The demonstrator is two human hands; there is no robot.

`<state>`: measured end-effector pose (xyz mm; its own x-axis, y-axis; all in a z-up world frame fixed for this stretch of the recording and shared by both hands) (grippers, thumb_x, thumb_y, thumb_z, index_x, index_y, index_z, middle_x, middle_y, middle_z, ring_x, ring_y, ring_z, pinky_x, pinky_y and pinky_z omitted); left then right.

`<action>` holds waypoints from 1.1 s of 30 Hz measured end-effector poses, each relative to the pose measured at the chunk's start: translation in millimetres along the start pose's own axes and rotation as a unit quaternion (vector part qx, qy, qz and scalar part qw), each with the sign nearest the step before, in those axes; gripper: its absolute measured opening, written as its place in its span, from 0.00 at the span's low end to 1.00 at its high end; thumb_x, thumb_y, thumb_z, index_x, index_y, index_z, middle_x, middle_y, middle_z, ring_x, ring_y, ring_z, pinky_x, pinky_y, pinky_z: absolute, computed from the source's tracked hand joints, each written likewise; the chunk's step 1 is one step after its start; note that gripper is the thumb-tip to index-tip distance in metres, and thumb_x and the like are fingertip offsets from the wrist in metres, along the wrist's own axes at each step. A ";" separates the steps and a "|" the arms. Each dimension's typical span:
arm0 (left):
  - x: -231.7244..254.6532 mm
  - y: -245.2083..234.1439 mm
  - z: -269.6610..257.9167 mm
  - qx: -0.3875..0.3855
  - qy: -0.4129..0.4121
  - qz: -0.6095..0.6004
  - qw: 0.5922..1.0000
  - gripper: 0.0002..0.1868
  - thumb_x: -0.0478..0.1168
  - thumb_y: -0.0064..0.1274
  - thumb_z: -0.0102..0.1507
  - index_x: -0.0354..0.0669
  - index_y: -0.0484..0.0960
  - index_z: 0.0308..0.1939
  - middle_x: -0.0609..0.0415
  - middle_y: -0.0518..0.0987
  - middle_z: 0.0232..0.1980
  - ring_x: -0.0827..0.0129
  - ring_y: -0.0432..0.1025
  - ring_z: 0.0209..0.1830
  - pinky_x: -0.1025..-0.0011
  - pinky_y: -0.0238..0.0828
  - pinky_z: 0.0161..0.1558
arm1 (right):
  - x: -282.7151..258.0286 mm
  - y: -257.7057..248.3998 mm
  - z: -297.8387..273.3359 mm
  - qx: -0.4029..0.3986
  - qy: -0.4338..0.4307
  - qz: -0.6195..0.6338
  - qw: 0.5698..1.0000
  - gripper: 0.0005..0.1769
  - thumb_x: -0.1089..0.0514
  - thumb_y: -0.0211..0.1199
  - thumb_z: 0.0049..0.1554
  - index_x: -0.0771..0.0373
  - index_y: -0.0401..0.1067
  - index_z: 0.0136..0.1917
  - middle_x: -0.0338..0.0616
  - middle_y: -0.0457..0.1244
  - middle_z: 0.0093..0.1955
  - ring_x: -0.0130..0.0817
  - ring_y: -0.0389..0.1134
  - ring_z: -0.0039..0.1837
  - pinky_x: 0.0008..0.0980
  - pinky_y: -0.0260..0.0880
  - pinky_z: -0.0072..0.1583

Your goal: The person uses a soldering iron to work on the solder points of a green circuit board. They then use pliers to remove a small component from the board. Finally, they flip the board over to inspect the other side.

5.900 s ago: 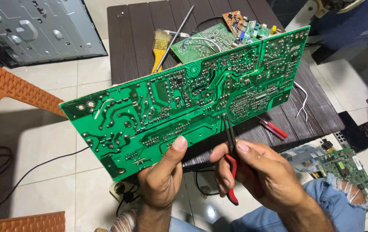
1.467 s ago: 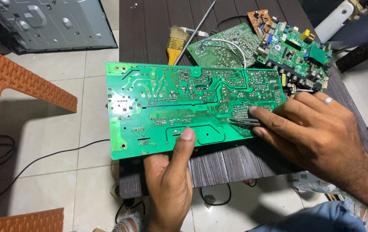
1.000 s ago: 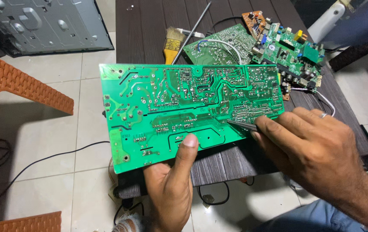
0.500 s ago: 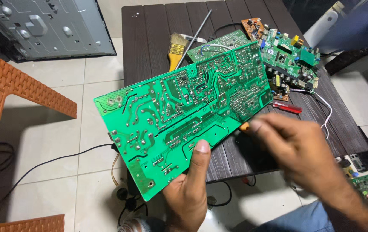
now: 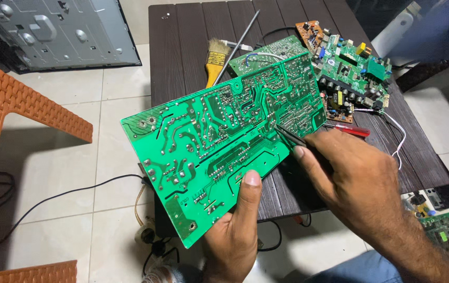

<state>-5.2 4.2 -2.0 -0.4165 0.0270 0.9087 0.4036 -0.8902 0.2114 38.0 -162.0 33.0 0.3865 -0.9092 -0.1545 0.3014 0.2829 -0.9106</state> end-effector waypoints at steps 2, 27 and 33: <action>0.6 -0.6 -0.6 -0.008 0.008 -0.004 1.000 0.24 0.40 0.51 0.68 0.31 0.71 0.65 0.42 0.75 0.69 0.57 0.70 0.71 0.57 0.60 0.79 | -1.4 0.4 0.0 0.006 -0.007 -0.009 1.000 0.08 0.50 0.57 0.65 0.53 0.73 0.49 0.38 0.67 0.41 0.41 0.70 0.45 0.44 0.63 0.44; -3.9 4.0 10.6 0.108 -0.223 -0.316 0.916 0.21 0.32 0.57 0.59 0.25 0.77 0.55 0.39 0.82 0.54 0.46 0.80 0.52 0.46 0.84 0.53 | 99.2 4.4 -17.6 0.108 0.014 -0.087 0.990 0.13 0.50 0.65 0.66 0.54 0.80 0.61 0.42 0.70 0.57 0.46 0.68 0.58 0.45 0.65 0.57; 1.7 1.3 18.3 0.168 -0.200 -0.290 0.920 0.28 0.31 0.55 0.58 0.36 0.74 0.64 0.44 0.80 0.59 0.52 0.78 0.54 0.46 0.83 0.49 | 109.6 11.7 -15.6 0.132 0.010 -0.078 0.988 0.10 0.50 0.66 0.65 0.53 0.81 0.57 0.39 0.71 0.54 0.43 0.68 0.55 0.42 0.63 0.55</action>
<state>9.4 11.5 6.4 -0.3358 0.6792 0.6527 0.4651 -0.4830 0.7419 70.3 -263.1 -0.6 0.3013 -0.9530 -0.0310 0.5736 0.2071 -0.7926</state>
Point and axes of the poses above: each hand's wrist, its own z-axis towards the middle knuckle, its own y-axis out of the palm, x = y × z, the point moved 1 cm from there along z, towards the middle knuckle
